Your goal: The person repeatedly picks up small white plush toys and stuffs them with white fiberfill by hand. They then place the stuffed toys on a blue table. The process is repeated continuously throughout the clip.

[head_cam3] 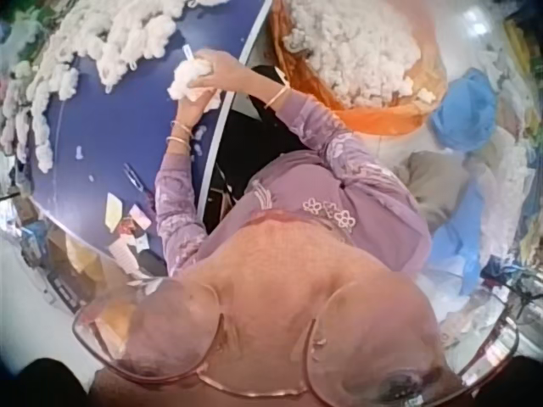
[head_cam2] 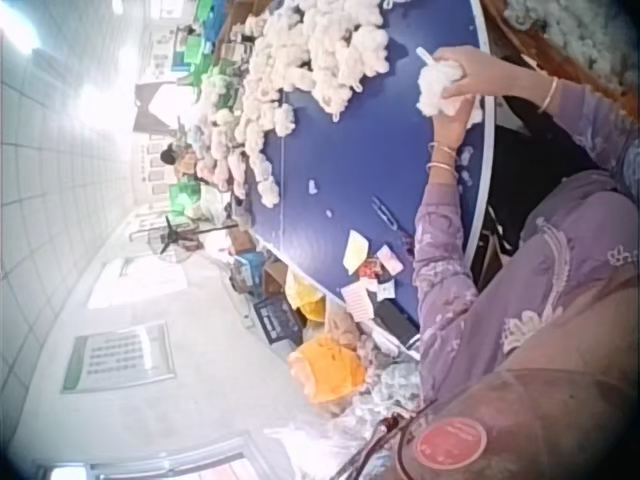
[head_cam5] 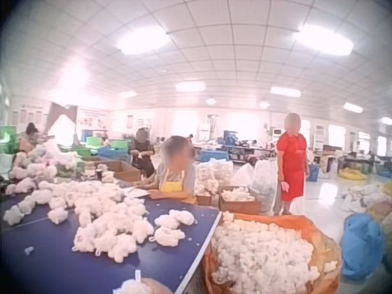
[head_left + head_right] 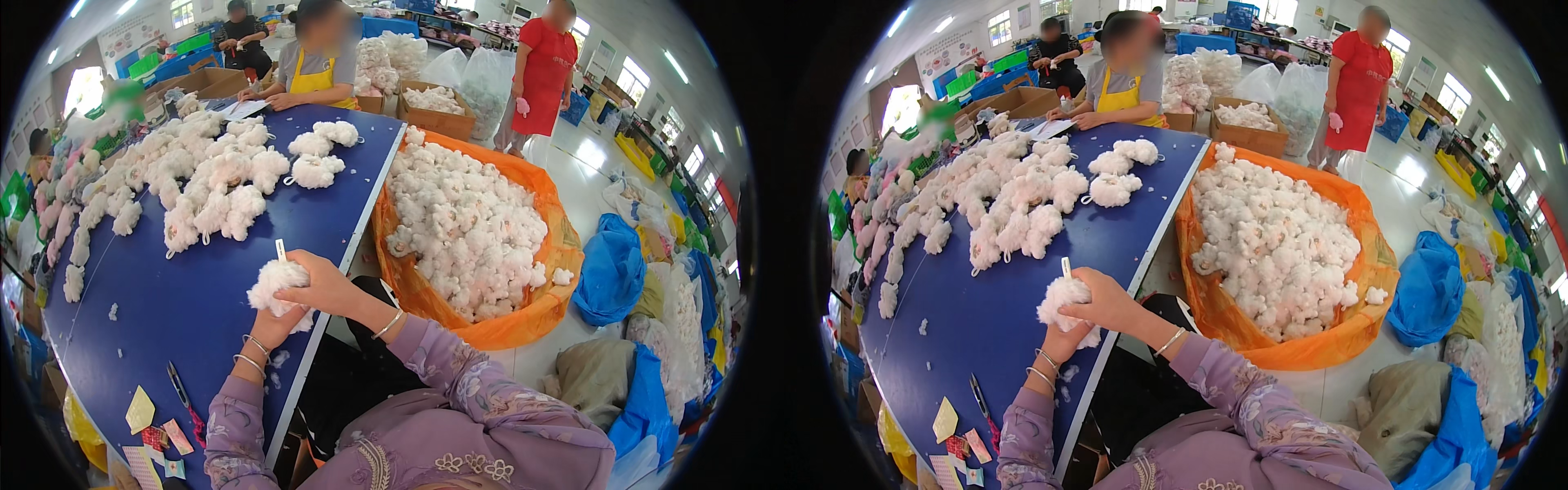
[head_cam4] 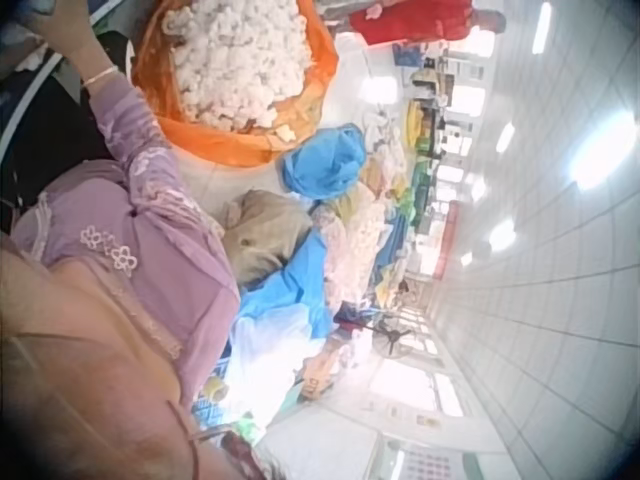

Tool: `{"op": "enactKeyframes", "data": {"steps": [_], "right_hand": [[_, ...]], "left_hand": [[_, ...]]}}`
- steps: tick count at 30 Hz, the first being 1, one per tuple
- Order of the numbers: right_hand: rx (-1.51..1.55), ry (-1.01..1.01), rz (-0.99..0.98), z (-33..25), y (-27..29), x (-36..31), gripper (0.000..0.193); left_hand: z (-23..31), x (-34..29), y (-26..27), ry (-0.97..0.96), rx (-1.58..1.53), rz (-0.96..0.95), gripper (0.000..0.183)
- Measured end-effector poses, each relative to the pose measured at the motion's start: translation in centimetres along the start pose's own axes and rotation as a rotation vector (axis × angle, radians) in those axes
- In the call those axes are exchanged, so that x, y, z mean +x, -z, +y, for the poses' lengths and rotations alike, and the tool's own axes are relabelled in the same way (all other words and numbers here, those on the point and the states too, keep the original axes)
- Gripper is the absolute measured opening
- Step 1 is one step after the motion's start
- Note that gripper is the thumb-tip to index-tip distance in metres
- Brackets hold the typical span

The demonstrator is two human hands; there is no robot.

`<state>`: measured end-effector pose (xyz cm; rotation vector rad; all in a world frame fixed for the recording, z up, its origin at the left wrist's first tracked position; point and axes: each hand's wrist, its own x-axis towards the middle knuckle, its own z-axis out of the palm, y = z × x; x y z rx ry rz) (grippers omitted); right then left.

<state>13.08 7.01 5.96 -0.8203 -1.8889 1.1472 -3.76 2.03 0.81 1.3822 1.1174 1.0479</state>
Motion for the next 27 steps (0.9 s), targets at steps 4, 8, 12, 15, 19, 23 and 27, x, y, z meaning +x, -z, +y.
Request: {"op": "enactKeyframes", "data": {"steps": [4, 8, 12, 15, 19, 23, 27], "right_hand": [[-0.105, 0.094, 0.046, 0.0, 0.1, -0.2, 0.047], [-0.082, 0.08, 0.047, 0.5, -0.1, -0.1, 0.044], [-0.074, 0.053, 0.064, 0.7, -0.4, -0.4, 0.044], [-0.011, 0.044, 0.111, 0.7, -0.2, -0.8, 0.043], [0.06, 0.048, 0.173, -0.3, 0.1, -1.3, 0.045], [-0.108, -0.029, 0.196, 1.3, -0.2, -0.5, 0.051], [0.028, -0.234, -0.018, 1.6, 1.3, -0.5, 0.043]], "left_hand": [[0.2, 0.1, -0.4, -0.056, -0.031, 0.003, 0.036], [-0.1, 0.3, 0.0, 0.01, 0.043, -0.017, 0.036], [-0.6, 0.3, 0.0, -0.056, 0.008, -0.014, 0.032], [-0.1, 0.4, -0.1, -0.035, 0.056, -0.034, 0.029], [0.1, 0.4, -0.5, -0.041, 0.059, -0.031, 0.029], [-0.6, 0.4, 0.0, -0.082, 0.005, 0.0, 0.025], [-0.6, 0.6, -0.1, -0.074, 0.044, 0.06, 0.022]]}}
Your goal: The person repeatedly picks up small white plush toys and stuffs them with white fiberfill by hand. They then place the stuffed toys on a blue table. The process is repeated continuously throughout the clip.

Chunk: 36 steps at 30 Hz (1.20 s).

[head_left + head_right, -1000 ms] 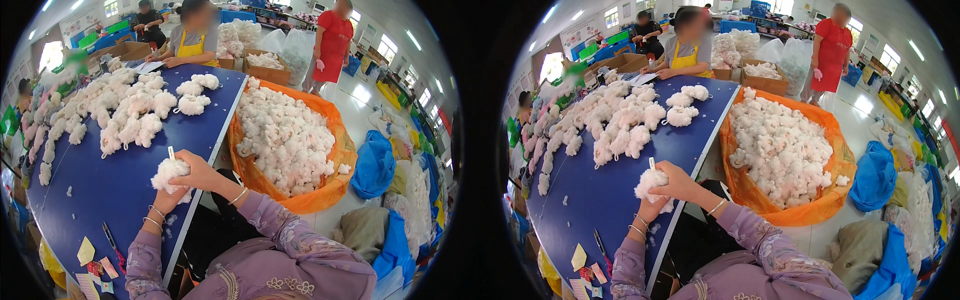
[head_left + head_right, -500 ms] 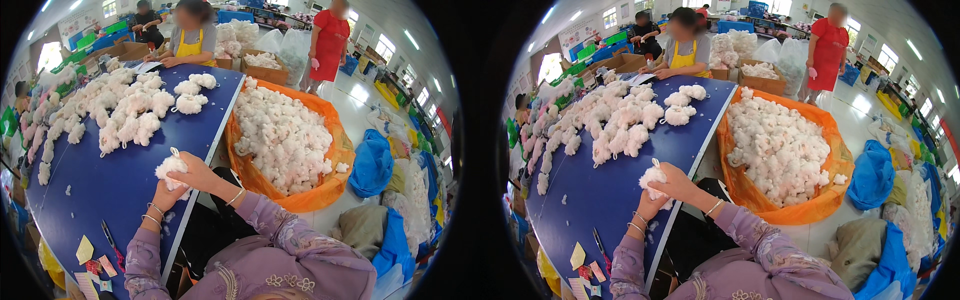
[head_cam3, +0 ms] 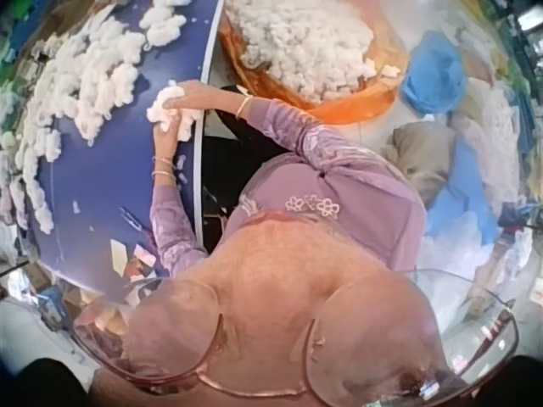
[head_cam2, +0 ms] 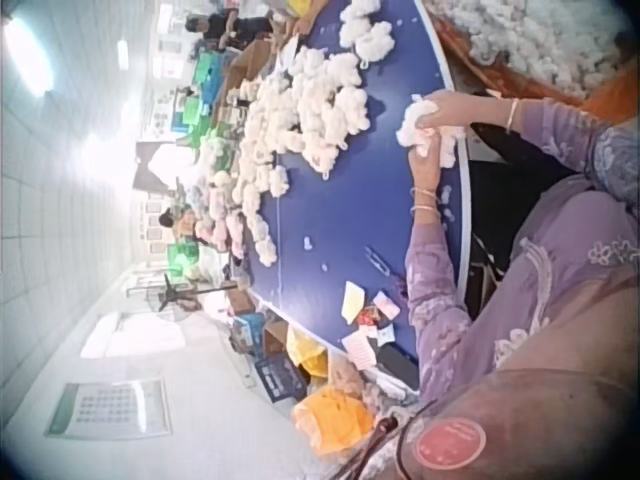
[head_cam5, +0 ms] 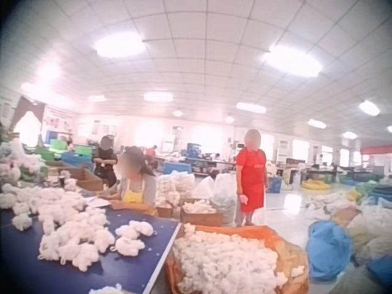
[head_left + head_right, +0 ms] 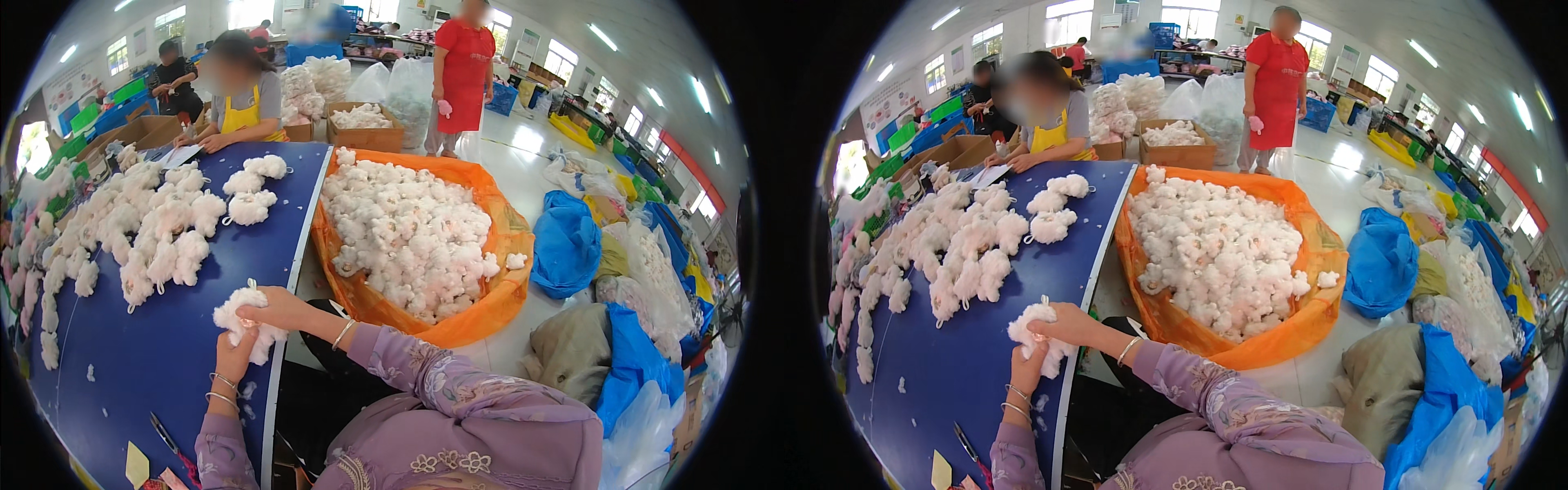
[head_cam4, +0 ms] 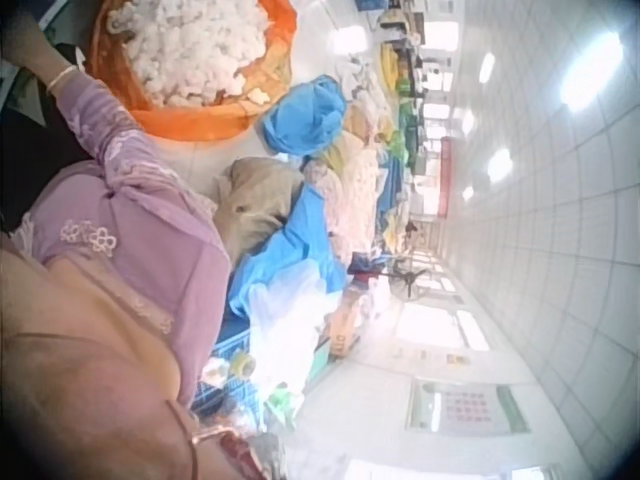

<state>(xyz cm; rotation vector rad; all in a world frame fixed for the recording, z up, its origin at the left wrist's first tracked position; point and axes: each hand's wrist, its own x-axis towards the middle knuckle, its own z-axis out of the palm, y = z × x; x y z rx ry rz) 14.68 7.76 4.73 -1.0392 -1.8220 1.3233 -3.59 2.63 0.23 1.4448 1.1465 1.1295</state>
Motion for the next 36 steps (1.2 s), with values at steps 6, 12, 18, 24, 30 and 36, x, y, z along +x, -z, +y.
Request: {"op": "enactKeyframes", "data": {"steps": [6, 12, 18, 24, 30, 36], "right_hand": [[0.136, 0.057, 0.006, 0.6, -0.2, -0.2, 0.05], [0.086, 0.133, -0.003, 0.6, 0.5, -0.2, 0.056], [0.109, 0.131, -0.119, 0.7, 1.5, -0.2, 0.049], [0.015, 0.0, -0.143, 2.2, 3.5, -0.1, 0.049], [0.3, -0.094, 0.367, 6.7, 13.4, -1.7, 0.041], [-0.202, -0.281, 0.832, 1.3, 34.7, -10.5, 0.051]], "left_hand": [[-0.3, 0.1, 0.1, -0.02, -0.001, 0.017, 0.024], [-0.2, 0.4, 0.1, -0.034, -0.057, 0.037, 0.023], [-1.1, 0.5, 0.7, -0.043, -0.029, -0.039, 0.024], [-1.2, 0.5, 0.9, -0.063, -0.02, -0.067, 0.024], [-0.4, 1.1, -0.4, -0.062, -0.1, -0.068, 0.019], [-0.3, 0.7, 0.3, -0.045, -0.069, -0.045, 0.016]]}}
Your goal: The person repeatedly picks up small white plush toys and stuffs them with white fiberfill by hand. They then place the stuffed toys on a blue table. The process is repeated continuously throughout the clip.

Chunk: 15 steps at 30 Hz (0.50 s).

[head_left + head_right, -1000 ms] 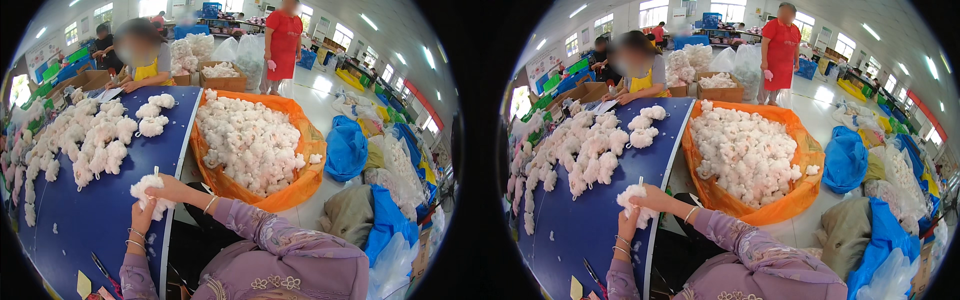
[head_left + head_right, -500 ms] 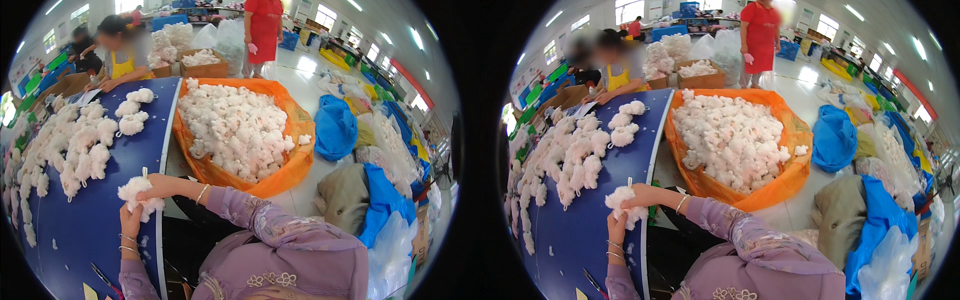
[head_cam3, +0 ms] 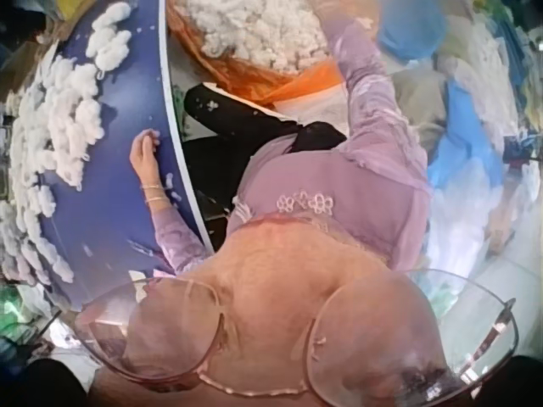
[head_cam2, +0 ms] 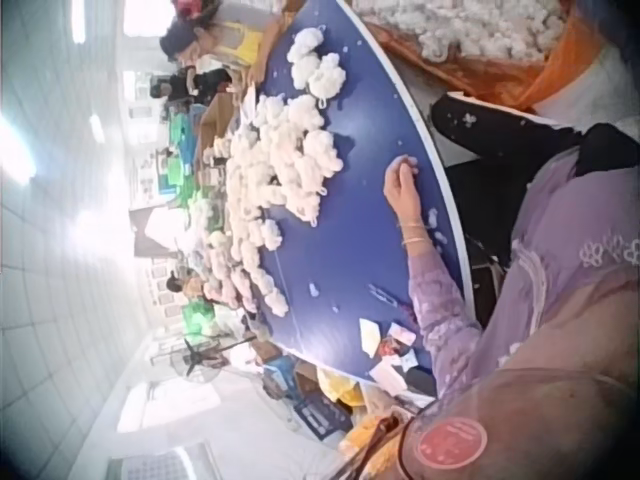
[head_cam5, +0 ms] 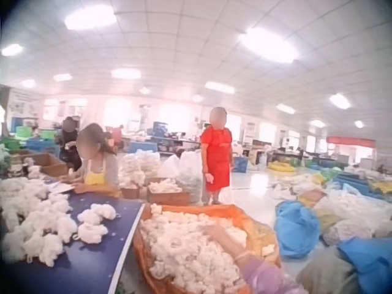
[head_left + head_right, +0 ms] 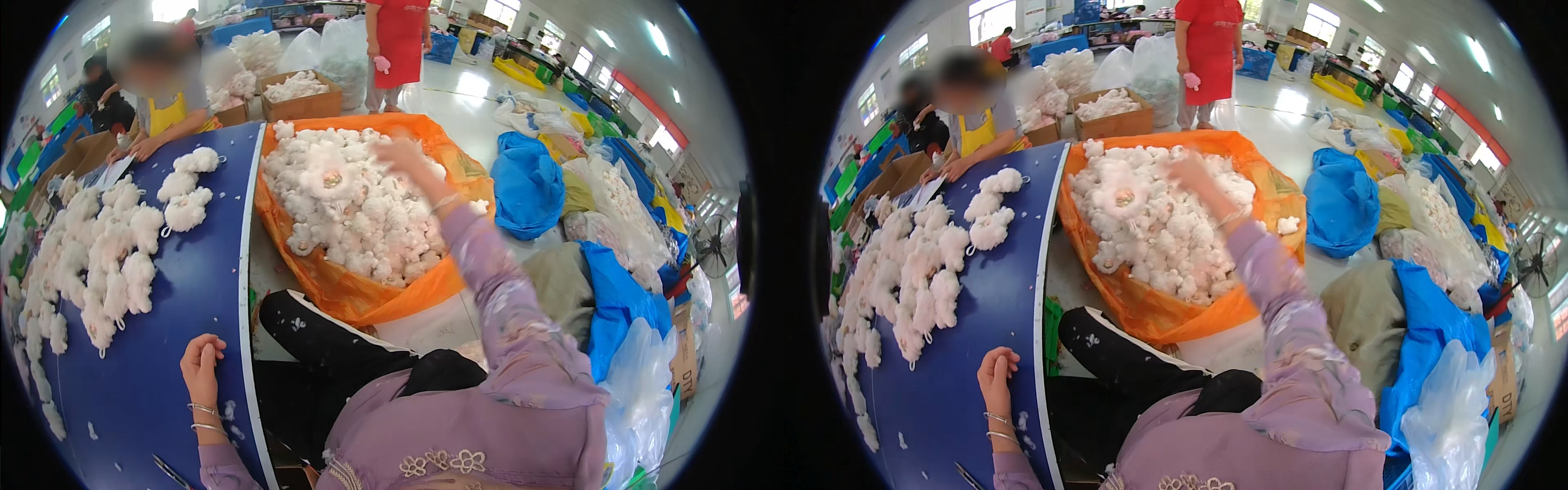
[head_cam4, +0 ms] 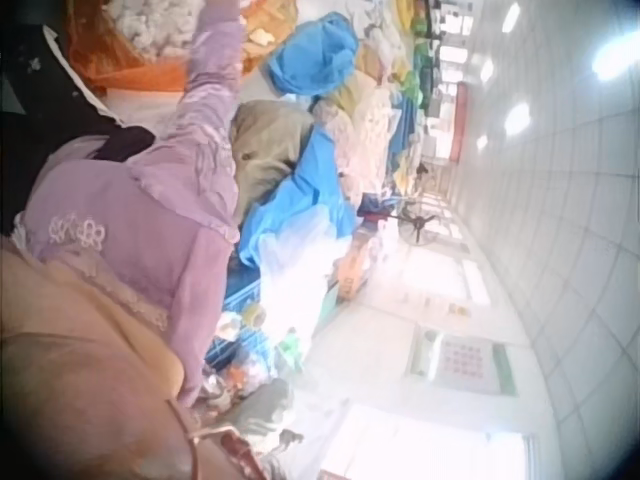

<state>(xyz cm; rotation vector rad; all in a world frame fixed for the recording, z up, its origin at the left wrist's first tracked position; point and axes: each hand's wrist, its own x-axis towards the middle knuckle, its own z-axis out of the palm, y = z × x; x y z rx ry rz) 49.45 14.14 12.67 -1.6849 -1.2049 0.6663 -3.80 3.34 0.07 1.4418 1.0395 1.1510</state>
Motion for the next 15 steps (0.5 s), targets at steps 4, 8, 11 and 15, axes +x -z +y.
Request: {"op": "enactKeyframes", "data": {"steps": [4, 8, 11, 15], "right_hand": [[-0.259, 0.028, 0.583, 0.0, 21.3, 8.6, 0.095], [-0.303, -0.208, 0.621, -5.5, 28.6, 6.6, 0.082], [-0.327, -0.191, 0.663, -6.6, 27.3, 5.3, 0.072], [-0.37, -0.207, 0.591, -6.7, 26.4, 5.7, 0.061]], "left_hand": [[0.1, 0.4, -0.7, 0.009, -0.003, -0.035, 0.015], [-0.2, 0.1, 0.0, 0.014, 0.003, -0.014, 0.014], [-0.3, 0.3, -0.4, 0.005, 0.001, -0.004, 0.013], [-0.5, 1.1, -0.8, 0.027, 0.087, -0.001, 0.015]]}}
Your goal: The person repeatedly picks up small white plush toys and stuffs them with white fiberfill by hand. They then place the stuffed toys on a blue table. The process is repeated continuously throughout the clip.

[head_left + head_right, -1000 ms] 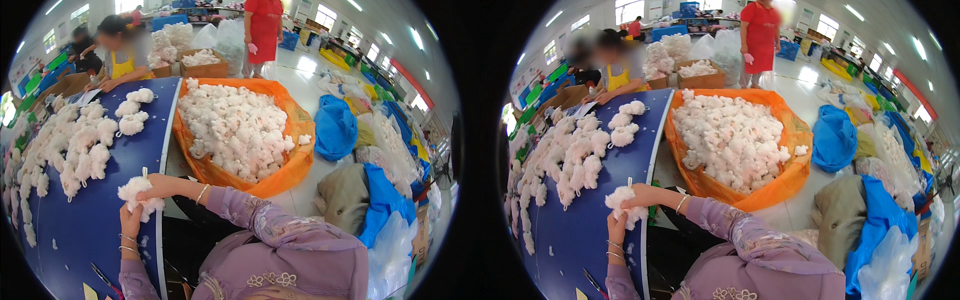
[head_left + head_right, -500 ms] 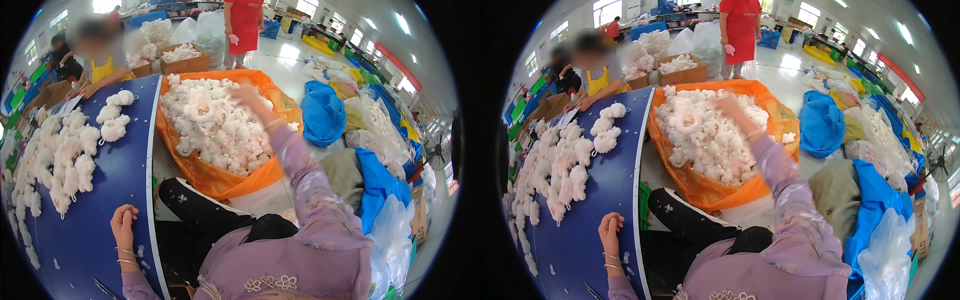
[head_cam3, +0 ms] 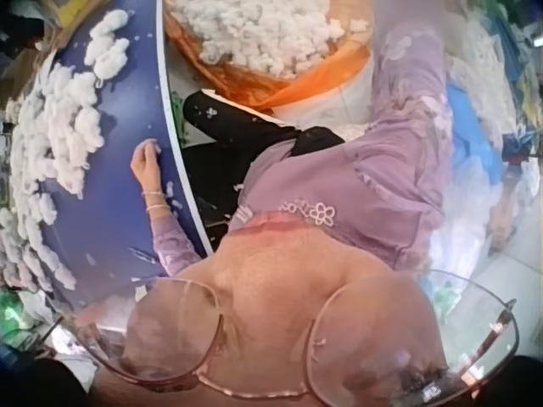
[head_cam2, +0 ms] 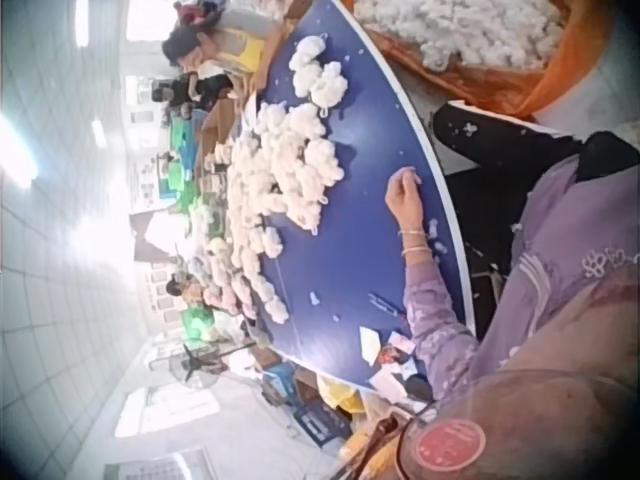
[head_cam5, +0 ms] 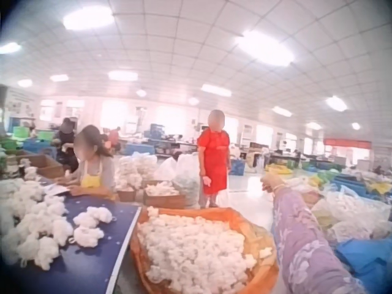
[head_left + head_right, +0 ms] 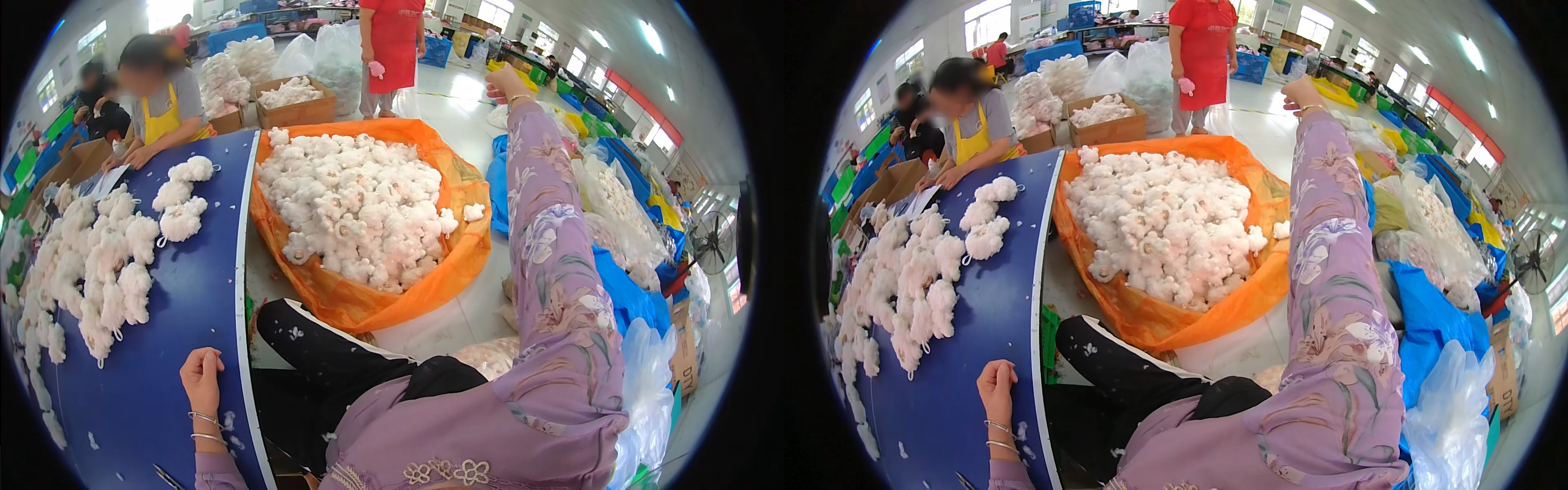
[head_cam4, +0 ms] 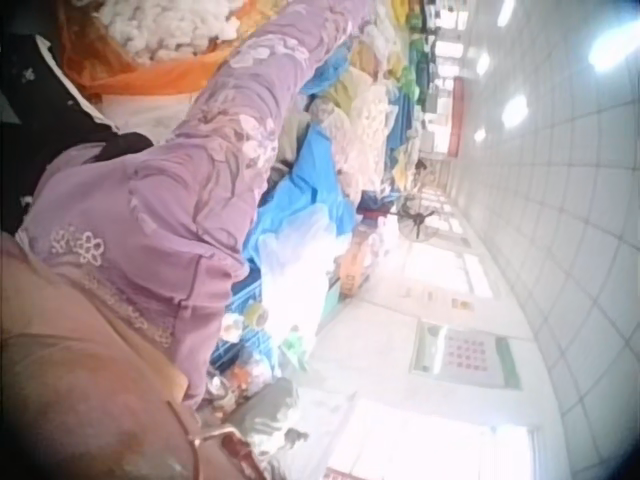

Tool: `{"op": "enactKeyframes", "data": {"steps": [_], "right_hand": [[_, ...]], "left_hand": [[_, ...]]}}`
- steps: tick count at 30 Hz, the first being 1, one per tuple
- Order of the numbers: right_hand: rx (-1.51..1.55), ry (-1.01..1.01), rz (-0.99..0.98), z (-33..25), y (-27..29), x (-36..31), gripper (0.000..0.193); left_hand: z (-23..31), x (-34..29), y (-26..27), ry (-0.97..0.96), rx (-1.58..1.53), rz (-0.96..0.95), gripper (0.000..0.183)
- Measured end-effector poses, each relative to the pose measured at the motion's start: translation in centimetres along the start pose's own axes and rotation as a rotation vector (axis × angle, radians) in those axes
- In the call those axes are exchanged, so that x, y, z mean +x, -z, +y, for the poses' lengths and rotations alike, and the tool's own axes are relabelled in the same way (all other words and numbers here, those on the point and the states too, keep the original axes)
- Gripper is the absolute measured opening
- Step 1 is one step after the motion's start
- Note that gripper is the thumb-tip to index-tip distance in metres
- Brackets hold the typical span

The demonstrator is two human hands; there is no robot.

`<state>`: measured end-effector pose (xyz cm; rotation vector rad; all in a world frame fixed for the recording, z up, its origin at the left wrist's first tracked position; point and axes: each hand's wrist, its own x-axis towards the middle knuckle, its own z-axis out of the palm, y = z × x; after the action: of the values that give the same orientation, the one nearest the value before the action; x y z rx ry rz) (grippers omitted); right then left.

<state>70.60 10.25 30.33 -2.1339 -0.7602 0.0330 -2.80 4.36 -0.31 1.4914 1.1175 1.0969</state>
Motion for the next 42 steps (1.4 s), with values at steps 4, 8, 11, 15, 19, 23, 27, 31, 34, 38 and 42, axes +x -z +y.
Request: {"op": "enactKeyframes", "data": {"steps": [4, 8, 11, 15, 19, 23, 27, 31, 34, 38, 42], "right_hand": [[-0.025, 0.042, -0.002, -2.8, -4.4, 0.3, 0.059], [-0.107, 0.257, -0.448, -5.2, -16.7, -2.6, 0.077], [-0.292, 0.504, -0.808, -5.5, -28.6, -11.4, 0.05], [0.093, 1.147, -0.818, -10.4, -41.4, -28.7, 0.035], [0.196, 1.405, -0.583, -17.3, -46.0, -39.0, 0.047], [0.058, 1.332, -0.547, -19.1, -50.6, -40.7, 0.065], [-0.097, 1.184, -0.596, -19.1, -49.8, -43.8, 0.06], [0.295, 0.986, -0.951, -17.9, -43.3, -47.1, 0.05], [0.759, 0.454, -1.372, -16.2, -38.4, -48.0, 0.041], [1.093, 0.062, -1.491, -13.8, -33.6, -52.9, 0.036], [1.127, -0.161, -1.661, -11.7, -33.1, -54.1, 0.04]], "left_hand": [[0.1, -0.7, 0.7, -0.016, 0.094, 0.092, 0.021], [1.7, -0.2, -0.2, -0.077, 0.279, 0.157, 0.03], [1.0, 1.4, -1.5, -0.128, 0.236, 0.121, 0.037], [1.3, 0.5, -0.6, -0.097, 0.122, 0.191, 0.039], [1.1, 0.3, -0.1, -0.064, 0.098, 0.236, 0.041], [1.1, 0.7, -0.2, -0.045, 0.121, 0.212, 0.042], [1.0, 0.7, -0.3, -0.011, 0.082, 0.2, 0.031], [1.2, 0.7, -0.2, -0.077, 0.046, 0.318, 0.021], [1.1, 0.9, -0.1, -0.096, 0.108, 0.326, 0.063], [1.3, 0.8, -0.6, -0.21, 0.357, 0.388, 0.087], [2.3, 0.4, -0.8, -0.199, 0.216, 0.283, 0.085]]}}
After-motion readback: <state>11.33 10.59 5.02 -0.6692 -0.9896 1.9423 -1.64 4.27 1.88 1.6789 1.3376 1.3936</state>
